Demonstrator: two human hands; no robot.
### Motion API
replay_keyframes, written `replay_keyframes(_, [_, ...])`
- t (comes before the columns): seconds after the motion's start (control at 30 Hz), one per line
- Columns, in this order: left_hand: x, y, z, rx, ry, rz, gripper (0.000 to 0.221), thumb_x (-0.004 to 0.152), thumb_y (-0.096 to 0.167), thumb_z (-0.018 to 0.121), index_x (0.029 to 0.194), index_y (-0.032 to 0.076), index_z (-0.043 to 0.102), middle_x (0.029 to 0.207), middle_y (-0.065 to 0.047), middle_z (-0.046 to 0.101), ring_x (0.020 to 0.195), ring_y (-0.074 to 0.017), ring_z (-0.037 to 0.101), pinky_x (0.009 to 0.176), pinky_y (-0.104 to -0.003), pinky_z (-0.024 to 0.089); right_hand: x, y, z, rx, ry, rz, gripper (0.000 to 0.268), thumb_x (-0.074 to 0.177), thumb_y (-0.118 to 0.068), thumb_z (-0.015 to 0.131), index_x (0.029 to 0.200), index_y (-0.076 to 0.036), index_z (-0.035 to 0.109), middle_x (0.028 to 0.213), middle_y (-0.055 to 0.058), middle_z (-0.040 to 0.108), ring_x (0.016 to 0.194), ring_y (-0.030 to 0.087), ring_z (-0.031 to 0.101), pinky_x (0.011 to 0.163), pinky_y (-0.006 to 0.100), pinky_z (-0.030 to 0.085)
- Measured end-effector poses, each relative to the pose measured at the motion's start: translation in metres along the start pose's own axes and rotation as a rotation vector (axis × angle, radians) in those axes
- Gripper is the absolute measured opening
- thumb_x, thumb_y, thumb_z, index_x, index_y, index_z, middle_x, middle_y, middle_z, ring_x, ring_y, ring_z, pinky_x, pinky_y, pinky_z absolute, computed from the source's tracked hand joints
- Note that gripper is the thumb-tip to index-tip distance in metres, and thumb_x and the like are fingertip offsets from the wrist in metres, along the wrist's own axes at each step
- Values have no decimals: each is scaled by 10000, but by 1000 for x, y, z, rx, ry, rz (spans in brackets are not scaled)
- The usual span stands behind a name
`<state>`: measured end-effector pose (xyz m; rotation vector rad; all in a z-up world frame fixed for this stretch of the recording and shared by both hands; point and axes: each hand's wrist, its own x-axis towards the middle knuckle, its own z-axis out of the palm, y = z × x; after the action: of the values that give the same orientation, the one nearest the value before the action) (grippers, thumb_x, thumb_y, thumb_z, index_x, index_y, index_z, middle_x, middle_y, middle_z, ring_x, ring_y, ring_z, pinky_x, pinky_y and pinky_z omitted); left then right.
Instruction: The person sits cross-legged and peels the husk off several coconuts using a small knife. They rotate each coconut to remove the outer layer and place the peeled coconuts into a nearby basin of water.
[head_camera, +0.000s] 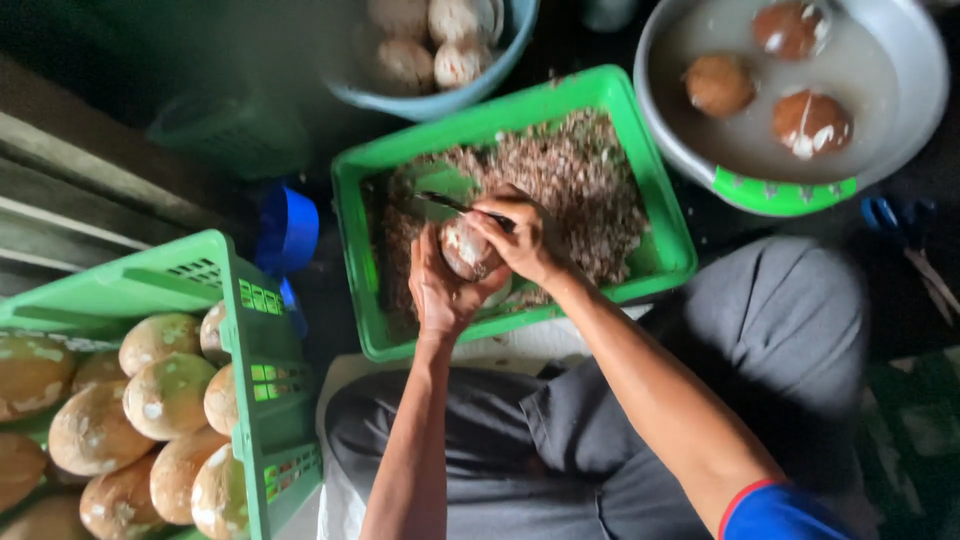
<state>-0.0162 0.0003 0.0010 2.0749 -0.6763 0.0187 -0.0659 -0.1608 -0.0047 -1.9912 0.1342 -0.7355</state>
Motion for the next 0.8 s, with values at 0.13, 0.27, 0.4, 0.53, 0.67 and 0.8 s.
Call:
replay_keyframes(0.13, [1,-16,12,9,-28,-65,995,390,453,967,1239,148,545,1058,-105,601,1029,-330,659,930,-478,539,-9,-21,-2,175,-36,-10,176,928,-217,748,974,-47,749,1056,172,713,1003,360,685,876,457,547])
replay_keyframes(0.27, [1,-13,8,-60,20,-54,941,427,431,944,1232,129,564,1065,-143,609,1050,-372,652,957,-512,527,-7,20,6,-6,5,19,115,952,-230,718,960,-128,769,1037,92,728,986,273,706,881,366,561])
replay_keyframes(0.4, [-3,-11,10,-22,50,-14,900,455,415,959,1213,132,565,1051,-134,596,1028,-358,655,932,-494,542,-17,-34,-3,172,-4,78,107,941,-194,718,951,-103,773,1035,123,727,988,322,706,876,406,558])
replay_keyframes(0.53, [0,4,10,-69,125,29,923,499,395,970,1267,117,541,1078,-153,607,1051,-369,656,964,-526,524,-13,20,12,173,117,75,172,992,-251,710,1044,-100,773,1010,137,714,944,283,718,852,380,569])
replay_keyframes(0.67, [-3,-3,12,-66,99,-122,1117,451,487,1008,1351,92,476,1186,-230,585,1158,-427,615,1054,-531,473,-28,90,12,385,187,452,281,981,-339,713,1045,-71,772,948,186,716,960,306,670,899,471,505])
replay_keyframes(0.8, [6,1,-5,-103,-87,29,1309,388,391,1027,1453,-8,379,1267,-335,573,1233,-511,557,1101,-575,427,-15,-17,-13,71,54,289,121,957,-287,721,975,-185,783,815,66,756,876,238,732,827,346,566])
